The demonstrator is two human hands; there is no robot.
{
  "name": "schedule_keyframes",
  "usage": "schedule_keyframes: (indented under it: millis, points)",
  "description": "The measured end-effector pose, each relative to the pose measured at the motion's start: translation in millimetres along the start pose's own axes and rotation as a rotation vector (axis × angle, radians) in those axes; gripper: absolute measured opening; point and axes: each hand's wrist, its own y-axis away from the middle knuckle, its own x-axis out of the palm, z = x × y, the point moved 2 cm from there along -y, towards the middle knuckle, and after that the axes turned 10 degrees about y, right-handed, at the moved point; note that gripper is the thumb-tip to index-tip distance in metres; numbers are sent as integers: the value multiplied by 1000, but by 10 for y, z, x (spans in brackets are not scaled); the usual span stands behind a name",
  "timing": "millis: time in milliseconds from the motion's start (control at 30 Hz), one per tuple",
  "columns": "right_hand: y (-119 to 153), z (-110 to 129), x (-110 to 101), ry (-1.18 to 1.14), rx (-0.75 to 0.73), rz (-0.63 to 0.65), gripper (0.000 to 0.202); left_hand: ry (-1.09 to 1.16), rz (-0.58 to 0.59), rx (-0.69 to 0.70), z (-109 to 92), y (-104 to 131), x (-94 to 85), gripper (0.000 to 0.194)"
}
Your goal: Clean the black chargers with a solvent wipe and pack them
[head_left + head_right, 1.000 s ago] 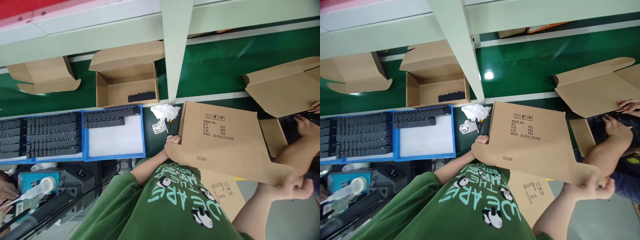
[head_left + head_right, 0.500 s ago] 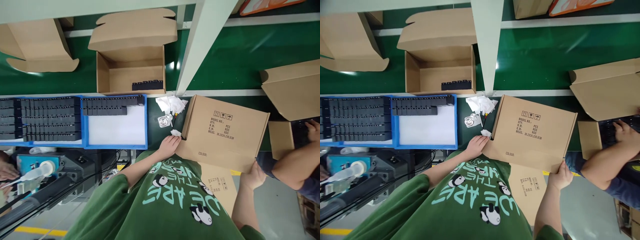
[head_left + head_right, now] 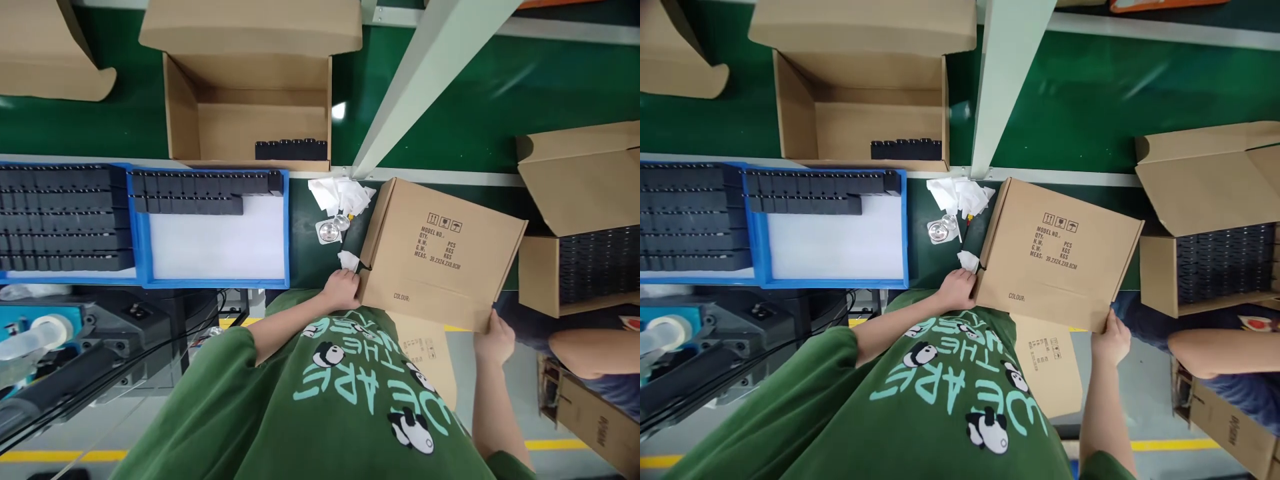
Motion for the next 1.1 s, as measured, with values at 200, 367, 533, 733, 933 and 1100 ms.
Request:
schedule_keyframes:
  millis: [200, 367, 533, 733, 933, 1100]
  points:
    - [-58, -59, -173, 58, -31, 127, 38, 64, 21, -17, -103, 90, 7, 34]
    - [-60, 27, -202, 78, -24, 184, 40, 76, -30, -65, -120, 20, 91, 33]
    - [-25, 31, -256, 64, -36, 223, 38, 62, -93, -104, -34, 35, 135, 33]
    - [236, 82, -214, -33, -10, 199, 37, 45, -148, -92, 199, -79, 158, 33]
    - [475, 303, -67, -179, 113, 149, 38, -3, -183, -69, 399, -175, 52, 32]
    - [800, 602, 85, -378, 240, 95, 37, -86, -195, 27, 393, -277, -264, 33]
